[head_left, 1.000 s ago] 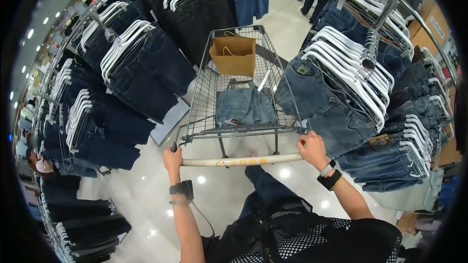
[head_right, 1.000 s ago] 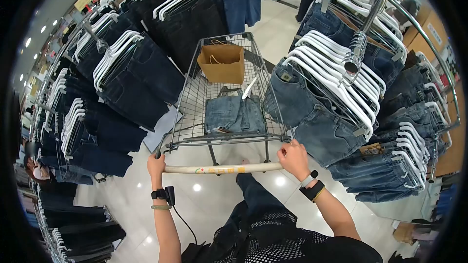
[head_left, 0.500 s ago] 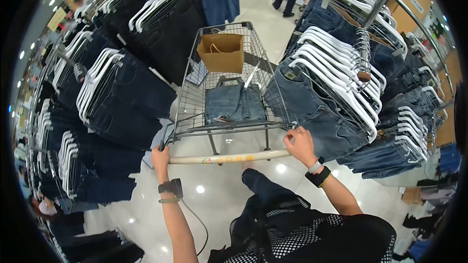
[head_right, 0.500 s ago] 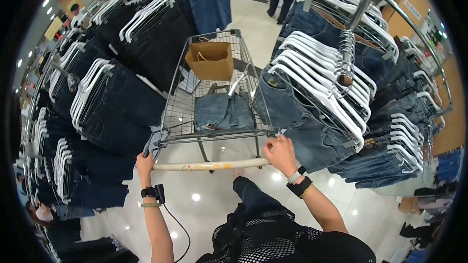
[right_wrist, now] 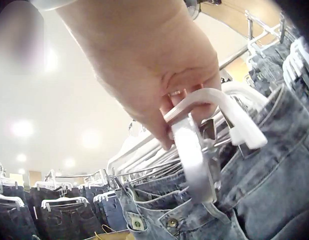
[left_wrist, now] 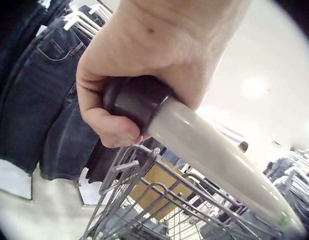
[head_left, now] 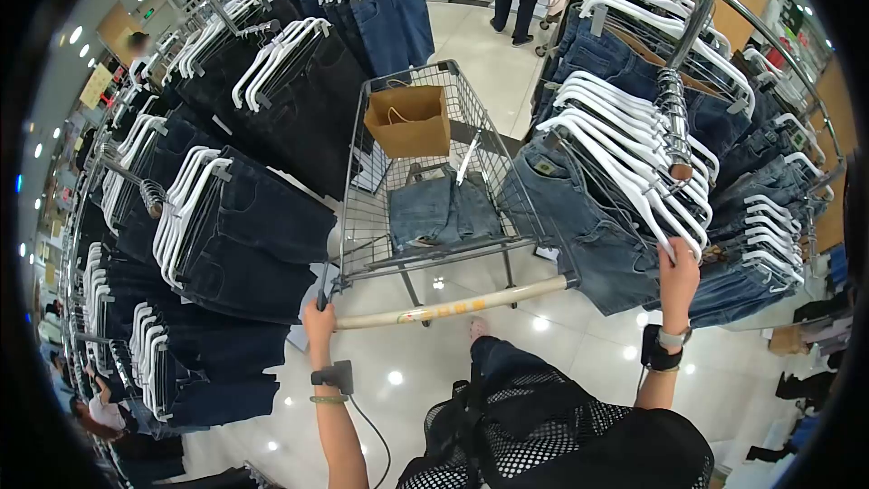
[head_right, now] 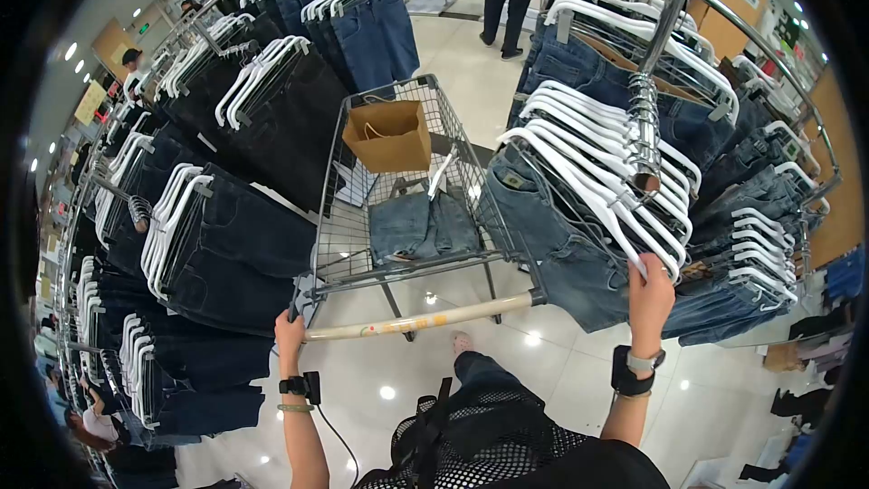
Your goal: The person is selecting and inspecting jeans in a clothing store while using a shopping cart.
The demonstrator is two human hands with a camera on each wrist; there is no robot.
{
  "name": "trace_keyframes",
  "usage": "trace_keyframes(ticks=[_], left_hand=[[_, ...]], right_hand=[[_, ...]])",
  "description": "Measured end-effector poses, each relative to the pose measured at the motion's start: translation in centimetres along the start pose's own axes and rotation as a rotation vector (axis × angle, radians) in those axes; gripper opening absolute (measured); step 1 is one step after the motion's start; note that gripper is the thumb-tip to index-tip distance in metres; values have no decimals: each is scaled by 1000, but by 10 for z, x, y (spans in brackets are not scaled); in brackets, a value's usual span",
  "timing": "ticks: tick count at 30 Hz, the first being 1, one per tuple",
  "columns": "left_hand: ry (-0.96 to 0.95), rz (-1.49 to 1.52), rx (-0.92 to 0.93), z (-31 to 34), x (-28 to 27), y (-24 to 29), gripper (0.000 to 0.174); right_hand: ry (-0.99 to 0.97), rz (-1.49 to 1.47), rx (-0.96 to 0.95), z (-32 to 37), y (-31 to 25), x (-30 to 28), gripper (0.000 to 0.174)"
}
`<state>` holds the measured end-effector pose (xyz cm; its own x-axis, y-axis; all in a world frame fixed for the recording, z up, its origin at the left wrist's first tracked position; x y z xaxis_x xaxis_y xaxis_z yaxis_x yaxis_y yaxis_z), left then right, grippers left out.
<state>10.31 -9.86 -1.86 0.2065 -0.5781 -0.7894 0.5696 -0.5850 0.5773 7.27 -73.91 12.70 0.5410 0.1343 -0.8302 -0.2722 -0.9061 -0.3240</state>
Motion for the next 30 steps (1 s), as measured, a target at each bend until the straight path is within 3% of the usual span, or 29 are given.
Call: trace_keyframes(ticks=[1, 3, 6, 9, 11, 13, 14, 18, 20, 21, 23, 25, 27, 30], left_hand=[[59, 62, 99, -10, 8, -20, 23], [83, -20, 111, -10, 8, -27, 22], [13, 2, 94, -14, 9, -48, 23], [50, -15, 122, -6, 2, -51, 25], [44, -20, 100, -4, 2, -59, 28], [200, -75, 165, 0, 0, -79, 32], [135, -92, 86, 9, -9, -68, 34], [131, -66, 89, 27, -16, -69, 30], [148, -56, 91, 40, -24, -61, 27], [154, -59, 98, 43, -27, -60, 25], [182, -52, 126, 46, -26, -72, 21], [94, 9, 56, 45, -27, -75, 19], [112, 3, 93, 46, -33, -70, 17], [90, 39, 65, 48, -38, -71, 17]], right_hand=[[-40, -67, 22, 3, -8, -7, 11], [-114, -249, 153, 11, -15, -19, 12], [5, -346, 229, 19, -40, -48, 11], [0, -518, 252, 19, -74, -55, 11], [-77, -606, 158, 11, -104, -44, 12], [-227, -803, 100, -1, -139, -8, 13], [-305, -863, 105, -7, -163, 9, 15], [-666, -1138, 50, -27, -211, 132, 25], [-820, -1205, 159, -31, -234, 178, 27], [-845, -1244, 271, -32, -239, 205, 25], [-844, -1174, 279, -32, -242, 261, 21], [-790, -1016, 276, -31, -240, 302, 19], [-688, -1007, 290, -40, -253, 314, 17], [-779, -1041, 514, -47, -257, 346, 19]])
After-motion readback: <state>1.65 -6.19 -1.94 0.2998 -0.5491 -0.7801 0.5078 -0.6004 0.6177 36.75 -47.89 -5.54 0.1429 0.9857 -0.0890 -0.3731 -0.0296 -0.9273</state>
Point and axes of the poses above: each hand's wrist, its own z-axis away from the middle knuckle, its own x-axis out of the palm, y = z × x, the point moved 5 cm from there along -z, towards the middle knuckle, and after that the axes turned 2 degrees about z, right-handed, at the moved point
